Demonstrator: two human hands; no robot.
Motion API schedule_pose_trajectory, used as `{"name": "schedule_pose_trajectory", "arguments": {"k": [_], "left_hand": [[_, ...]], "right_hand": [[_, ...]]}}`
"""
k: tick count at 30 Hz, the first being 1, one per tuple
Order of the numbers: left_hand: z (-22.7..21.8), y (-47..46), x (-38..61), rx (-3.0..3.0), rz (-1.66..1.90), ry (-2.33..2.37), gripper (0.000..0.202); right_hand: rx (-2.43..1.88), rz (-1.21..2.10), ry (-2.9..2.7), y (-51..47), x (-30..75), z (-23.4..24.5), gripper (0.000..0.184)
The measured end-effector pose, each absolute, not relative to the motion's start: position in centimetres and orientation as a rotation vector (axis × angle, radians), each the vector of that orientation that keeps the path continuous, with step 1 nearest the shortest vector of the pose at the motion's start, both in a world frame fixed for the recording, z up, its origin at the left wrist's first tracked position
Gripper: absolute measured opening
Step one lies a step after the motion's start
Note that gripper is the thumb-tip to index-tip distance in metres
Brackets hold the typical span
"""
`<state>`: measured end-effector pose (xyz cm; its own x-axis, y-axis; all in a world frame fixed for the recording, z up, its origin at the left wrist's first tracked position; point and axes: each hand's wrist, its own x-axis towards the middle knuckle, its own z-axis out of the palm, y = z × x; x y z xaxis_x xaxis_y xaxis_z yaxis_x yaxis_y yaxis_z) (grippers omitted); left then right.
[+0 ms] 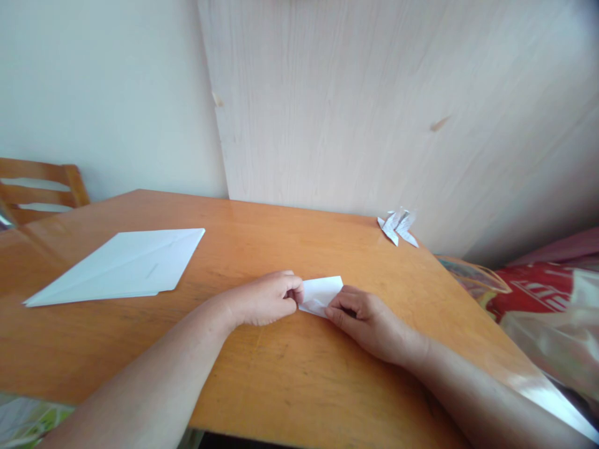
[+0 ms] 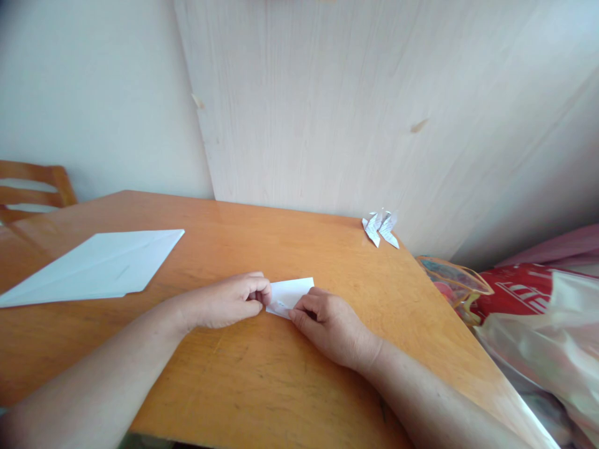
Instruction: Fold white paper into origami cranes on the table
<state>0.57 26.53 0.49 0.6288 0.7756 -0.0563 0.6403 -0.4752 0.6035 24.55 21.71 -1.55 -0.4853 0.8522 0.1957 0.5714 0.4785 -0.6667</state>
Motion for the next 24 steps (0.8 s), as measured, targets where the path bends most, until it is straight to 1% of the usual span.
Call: {"name": "schedule_pose_trajectory", "arguments": {"k": [6, 12, 20, 24], "left_hand": [[0.5, 26.6, 0.5, 2.267, 0.261, 1.084, 0.022], [0.5, 26.6, 0.9, 2.29, 0.21, 1.121, 0.014], [-0.5, 26.7, 1.8, 2.321, 0.275, 1.193, 0.039], [-0.9, 26.7, 2.0, 2.338, 0.293, 1.259, 0.041]], "right_hand": [[-1.29, 0.762, -2.207, 22.1, 24.6, -1.8, 0.021], [-1.391, 0.725, -2.199, 22.5, 24.7, -2.1, 0.022], [-1.425, 0.81, -2.131, 22.8, 24.4, -1.8, 0.015], [-1.391, 0.862, -2.095, 23.0, 25.0, -1.5, 0.012]]}}
